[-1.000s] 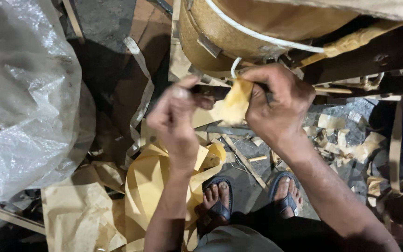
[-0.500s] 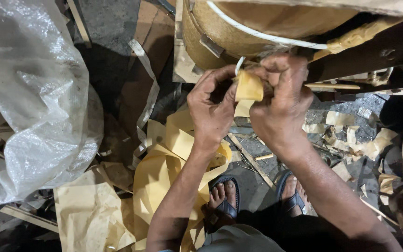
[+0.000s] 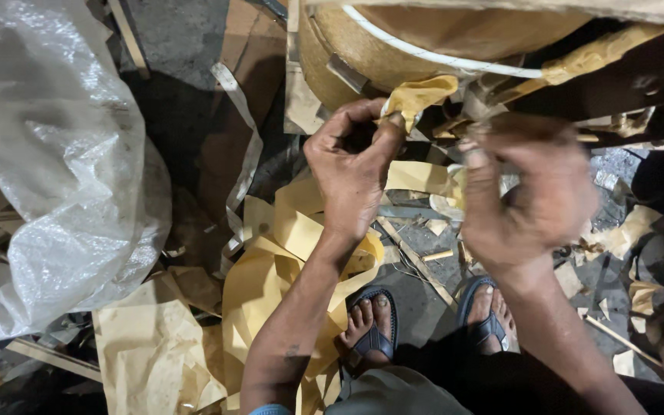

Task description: The person sits on the floor of a cluttered workshop, folds and twists strips of kraft paper by hand, and ties the folded paper pieces into bundles using white cord. They occasionally pick up and set down scissors and reach for more paper strips from the pile around them.

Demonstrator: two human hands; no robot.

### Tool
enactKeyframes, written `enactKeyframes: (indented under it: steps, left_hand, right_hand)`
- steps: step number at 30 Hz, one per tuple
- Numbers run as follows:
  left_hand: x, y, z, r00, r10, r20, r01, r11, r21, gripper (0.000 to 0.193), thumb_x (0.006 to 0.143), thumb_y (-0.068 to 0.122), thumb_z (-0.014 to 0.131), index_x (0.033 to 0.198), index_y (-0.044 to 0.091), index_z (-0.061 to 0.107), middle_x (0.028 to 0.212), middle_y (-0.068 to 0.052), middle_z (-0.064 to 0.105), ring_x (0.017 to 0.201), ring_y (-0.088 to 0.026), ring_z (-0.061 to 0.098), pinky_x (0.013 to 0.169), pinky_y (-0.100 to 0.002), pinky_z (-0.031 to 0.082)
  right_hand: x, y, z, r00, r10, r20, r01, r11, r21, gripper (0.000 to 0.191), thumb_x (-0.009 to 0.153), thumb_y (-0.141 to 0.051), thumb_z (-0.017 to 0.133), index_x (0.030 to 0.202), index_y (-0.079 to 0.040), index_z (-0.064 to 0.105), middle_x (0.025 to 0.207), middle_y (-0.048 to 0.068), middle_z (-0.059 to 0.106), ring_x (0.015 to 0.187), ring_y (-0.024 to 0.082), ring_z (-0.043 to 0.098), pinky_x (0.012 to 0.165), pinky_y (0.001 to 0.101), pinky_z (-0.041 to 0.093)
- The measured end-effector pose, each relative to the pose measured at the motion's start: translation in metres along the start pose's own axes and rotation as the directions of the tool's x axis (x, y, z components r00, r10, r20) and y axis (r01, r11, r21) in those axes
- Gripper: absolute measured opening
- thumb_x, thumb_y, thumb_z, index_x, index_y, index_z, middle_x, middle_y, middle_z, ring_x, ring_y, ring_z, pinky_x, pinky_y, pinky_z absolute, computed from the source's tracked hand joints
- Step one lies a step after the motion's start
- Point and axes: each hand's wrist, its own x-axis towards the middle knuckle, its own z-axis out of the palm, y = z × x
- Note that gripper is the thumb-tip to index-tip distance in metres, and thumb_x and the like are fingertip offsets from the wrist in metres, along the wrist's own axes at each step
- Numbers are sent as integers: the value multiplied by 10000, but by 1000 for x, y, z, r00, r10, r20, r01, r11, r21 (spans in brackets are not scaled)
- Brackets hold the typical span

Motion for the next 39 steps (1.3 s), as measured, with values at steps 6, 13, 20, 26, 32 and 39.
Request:
enactKeyframes:
  steps: [6, 13, 20, 26, 32, 39]
  left_hand:
    - [-4, 2, -6, 979, 195, 57, -202, 961, 186, 209, 954, -5, 748, 1160, -39, 749, 1026, -35, 743, 898, -60, 645, 801, -213, 558]
    - [-7, -2, -15, 965, 228, 129, -242, 964, 110, 265, 978, 56, 788, 1221, -36, 741, 1113, -80, 752, 1026, -107, 678, 944, -251, 561]
    - [-7, 5, -30, 975, 129, 182, -145, 986, 77, 242, 1048, 120, 681, 1239, -10, 754, 1037, -63, 727, 958, -133, 688, 907, -263, 570]
    - [-2, 0, -22, 942, 228, 247, -226, 973, -37, 384, 954, 133, 768, 1297, 13, 644, 1215, -46, 622, 1142, -154, 668, 1037, -305, 593]
    - [4, -7, -26, 891, 342, 299, -419, 873, 250, 311, 948, 143, 798, 1197, -16, 700, 1136, -71, 653, 1043, -162, 703, 898, -295, 626]
    - [4, -3, -34, 845, 437, 308, -525, 785, 327, 197, 854, -4, 758, 758, 16, 587, 1016, -103, 635, 932, -168, 637, 813, -286, 527]
  right_hand:
    - [-14, -16, 18, 951, 161, 262, -91, 961, -260, 723, 767, 106, 611, 1475, -16, 530, 1108, 256, 625, 908, 380, 693, 776, 424, 606]
    - [-20, -7, 32, 929, 265, 257, -246, 964, -103, 616, 847, 62, 675, 1444, -35, 562, 697, 91, 615, 568, 289, 658, 612, 378, 541]
    - [12, -7, 21, 730, 509, 455, -538, 840, -76, 305, 959, -31, 610, 1262, -51, 579, 600, 85, 619, 485, 238, 623, 503, 406, 471]
    - [38, -6, 16, 669, 517, 534, -517, 840, -165, 151, 957, -69, 584, 1098, -42, 633, 631, 100, 654, 510, 243, 648, 538, 462, 493]
    - [48, 1, 7, 484, 607, 630, -579, 762, -289, 191, 977, -69, 537, 1123, -86, 659, 629, 108, 697, 415, 184, 616, 395, 386, 470]
    - [31, -8, -19, 914, 136, 383, -52, 974, -222, 317, 951, 58, 625, 1245, -46, 682, 1008, 190, 778, 476, 162, 550, 377, 303, 409]
